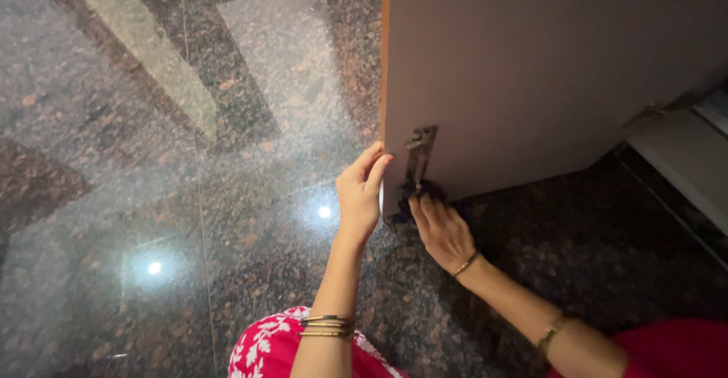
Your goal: The person wipes the exterior and interior surfaces of a wardrobe using a dark checkered cloth. They clean the door panels, hinges, and shelves, then sit on the floor to clean the lower sections and the bottom of the wardrobe.
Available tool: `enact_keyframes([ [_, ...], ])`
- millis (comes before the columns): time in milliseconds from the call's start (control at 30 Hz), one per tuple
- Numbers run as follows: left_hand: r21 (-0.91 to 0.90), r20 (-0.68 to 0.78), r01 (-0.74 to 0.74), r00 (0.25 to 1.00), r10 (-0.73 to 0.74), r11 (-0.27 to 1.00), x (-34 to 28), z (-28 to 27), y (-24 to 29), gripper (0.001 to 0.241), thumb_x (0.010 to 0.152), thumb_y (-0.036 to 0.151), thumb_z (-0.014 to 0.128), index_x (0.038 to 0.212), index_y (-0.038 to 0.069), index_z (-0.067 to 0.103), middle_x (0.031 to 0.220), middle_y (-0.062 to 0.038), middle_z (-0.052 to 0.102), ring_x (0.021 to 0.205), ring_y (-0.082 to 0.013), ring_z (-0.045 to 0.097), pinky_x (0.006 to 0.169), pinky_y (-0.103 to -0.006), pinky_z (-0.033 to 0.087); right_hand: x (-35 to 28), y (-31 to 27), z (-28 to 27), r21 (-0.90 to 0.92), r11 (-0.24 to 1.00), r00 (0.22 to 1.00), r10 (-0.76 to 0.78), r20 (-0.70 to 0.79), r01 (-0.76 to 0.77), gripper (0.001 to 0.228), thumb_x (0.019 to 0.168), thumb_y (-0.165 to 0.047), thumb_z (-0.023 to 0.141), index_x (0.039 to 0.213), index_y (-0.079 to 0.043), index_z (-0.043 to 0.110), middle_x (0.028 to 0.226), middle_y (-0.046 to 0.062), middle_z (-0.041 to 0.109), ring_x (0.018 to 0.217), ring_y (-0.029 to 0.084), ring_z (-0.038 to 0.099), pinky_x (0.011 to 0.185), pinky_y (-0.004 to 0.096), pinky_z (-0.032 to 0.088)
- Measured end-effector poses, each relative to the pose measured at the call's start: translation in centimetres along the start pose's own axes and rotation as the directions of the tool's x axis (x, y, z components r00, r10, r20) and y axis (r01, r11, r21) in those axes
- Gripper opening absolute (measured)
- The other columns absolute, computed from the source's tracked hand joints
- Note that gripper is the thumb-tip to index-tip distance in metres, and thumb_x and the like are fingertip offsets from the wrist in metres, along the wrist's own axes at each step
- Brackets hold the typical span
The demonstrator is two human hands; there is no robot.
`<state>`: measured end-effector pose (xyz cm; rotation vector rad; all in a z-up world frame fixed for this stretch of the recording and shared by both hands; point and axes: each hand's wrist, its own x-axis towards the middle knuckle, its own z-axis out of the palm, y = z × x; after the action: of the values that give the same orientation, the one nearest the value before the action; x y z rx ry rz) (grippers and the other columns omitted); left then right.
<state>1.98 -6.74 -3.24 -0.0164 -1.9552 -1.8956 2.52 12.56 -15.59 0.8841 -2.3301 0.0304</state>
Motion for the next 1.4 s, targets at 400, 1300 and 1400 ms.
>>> enact_keyframes([
  [400, 0.017, -0.011, 0.024, 1.0, -0.024, 1.0, 0.1, 0.2, 0.2, 0.03, 0.097, 0.016, 0.066, 0.121, 0.001, 0.071, 0.107, -0.008, 0.08, 0.097, -0.0087, 0.071, 0.088, -0.0258, 0.055, -0.5, 0.8, -0.9, 0.068, 0.998, 0.992, -0.021, 0.122, 0.013, 0.061, 0.084, -0.003, 0.057, 0.144, 0.001, 0.049, 0.13, 0.014, 0.058, 0.102, 0.026, 0.062, 0.086, 0.037, 0.054],
  [1300, -0.139, 0.078, 0.072, 0.995, -0.062, 0.988, 0.6, -0.4, -0.5, 0.037, 0.096, 0.022, 0.067, 0.123, -0.003, 0.071, 0.114, -0.009, 0.078, 0.103, -0.0123, 0.07, 0.093, -0.0279, 0.054, 4.0, -3.1, -6.6, 0.276, 0.959, 0.994, 0.034, 0.106, -0.062, 0.062, 0.079, 0.003, 0.057, 0.14, -0.004, 0.058, 0.135, 0.015, 0.059, 0.118, 0.029, 0.058, 0.095, 0.043, 0.051],
  [1400, -0.4, 0.208, 0.254, 0.961, -0.183, 0.881, 0.6, -2.3, -0.6, 0.059, 0.102, 0.046, 0.046, 0.124, -0.002, 0.072, 0.12, -0.009, 0.075, 0.112, -0.0167, 0.067, 0.1, -0.0327, 0.051, 7.9, -5.0, -11.8, 0.198, 0.977, 0.979, 0.113, -0.169, -0.078, 0.053, 0.086, 0.004, 0.058, 0.139, -0.002, 0.061, 0.136, 0.017, 0.057, 0.124, 0.029, 0.054, 0.1, 0.042, 0.051],
])
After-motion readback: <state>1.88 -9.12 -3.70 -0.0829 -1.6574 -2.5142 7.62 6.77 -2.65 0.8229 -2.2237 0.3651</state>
